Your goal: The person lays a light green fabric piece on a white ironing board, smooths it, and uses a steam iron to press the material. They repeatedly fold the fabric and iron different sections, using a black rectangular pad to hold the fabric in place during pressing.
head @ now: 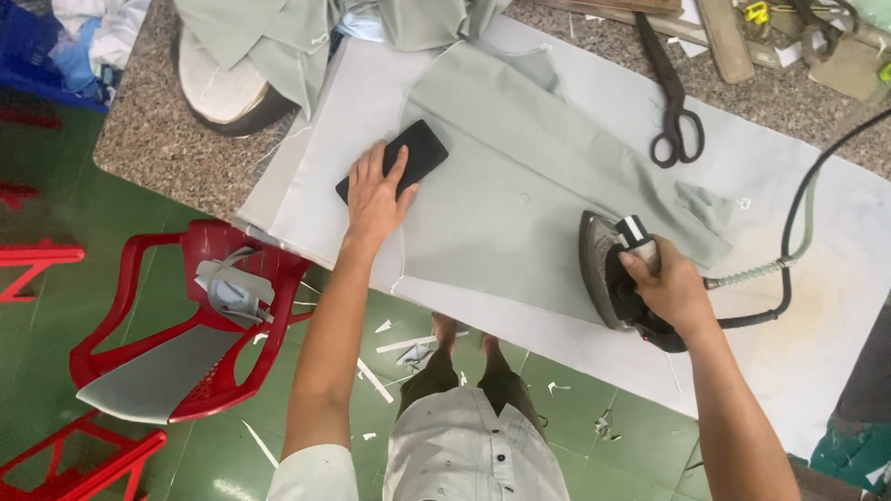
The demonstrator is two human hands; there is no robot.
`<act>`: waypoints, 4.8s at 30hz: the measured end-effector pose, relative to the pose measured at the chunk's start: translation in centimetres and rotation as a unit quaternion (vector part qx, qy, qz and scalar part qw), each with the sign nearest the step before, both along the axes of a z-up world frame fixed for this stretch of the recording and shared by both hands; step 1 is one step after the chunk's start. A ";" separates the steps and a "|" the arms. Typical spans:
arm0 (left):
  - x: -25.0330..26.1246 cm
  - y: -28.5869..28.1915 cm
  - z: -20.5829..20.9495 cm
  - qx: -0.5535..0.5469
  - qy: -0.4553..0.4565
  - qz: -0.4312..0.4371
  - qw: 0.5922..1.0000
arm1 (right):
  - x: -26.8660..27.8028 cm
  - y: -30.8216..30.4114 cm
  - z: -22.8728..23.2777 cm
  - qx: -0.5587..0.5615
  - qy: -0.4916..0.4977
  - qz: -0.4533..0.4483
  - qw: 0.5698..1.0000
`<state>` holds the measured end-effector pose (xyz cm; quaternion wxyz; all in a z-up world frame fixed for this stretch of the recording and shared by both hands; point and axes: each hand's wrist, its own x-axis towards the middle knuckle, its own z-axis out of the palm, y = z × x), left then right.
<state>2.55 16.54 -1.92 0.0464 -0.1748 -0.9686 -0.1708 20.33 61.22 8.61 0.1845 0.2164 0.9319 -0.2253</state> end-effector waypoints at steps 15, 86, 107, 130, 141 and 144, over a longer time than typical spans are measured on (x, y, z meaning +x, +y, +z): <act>6.1 -10.9 0.2 -0.033 0.096 0.194 0.976 | -10.3 -26.5 5.0 0.093 -0.028 0.409 0.907; 38.4 26.0 0.9 0.165 0.224 0.178 0.944 | 7.0 3.4 5.6 0.057 0.023 0.528 0.847; 12.5 10.2 4.5 -0.198 -0.127 -0.269 0.934 | 11.2 6.7 1.4 0.151 0.067 0.264 0.950; 17.5 29.2 1.0 -0.020 -0.054 -0.284 0.957 | 17.5 15.5 2.9 0.214 -0.059 -0.105 0.969; 7.0 10.9 0.2 -0.028 0.128 0.132 0.983 | 6.2 6.5 7.6 -0.027 -0.079 -0.217 0.973; 4.6 9.0 -0.7 -0.025 0.148 0.157 0.976 | 0.9 -1.4 8.3 0.068 -0.063 -0.075 0.993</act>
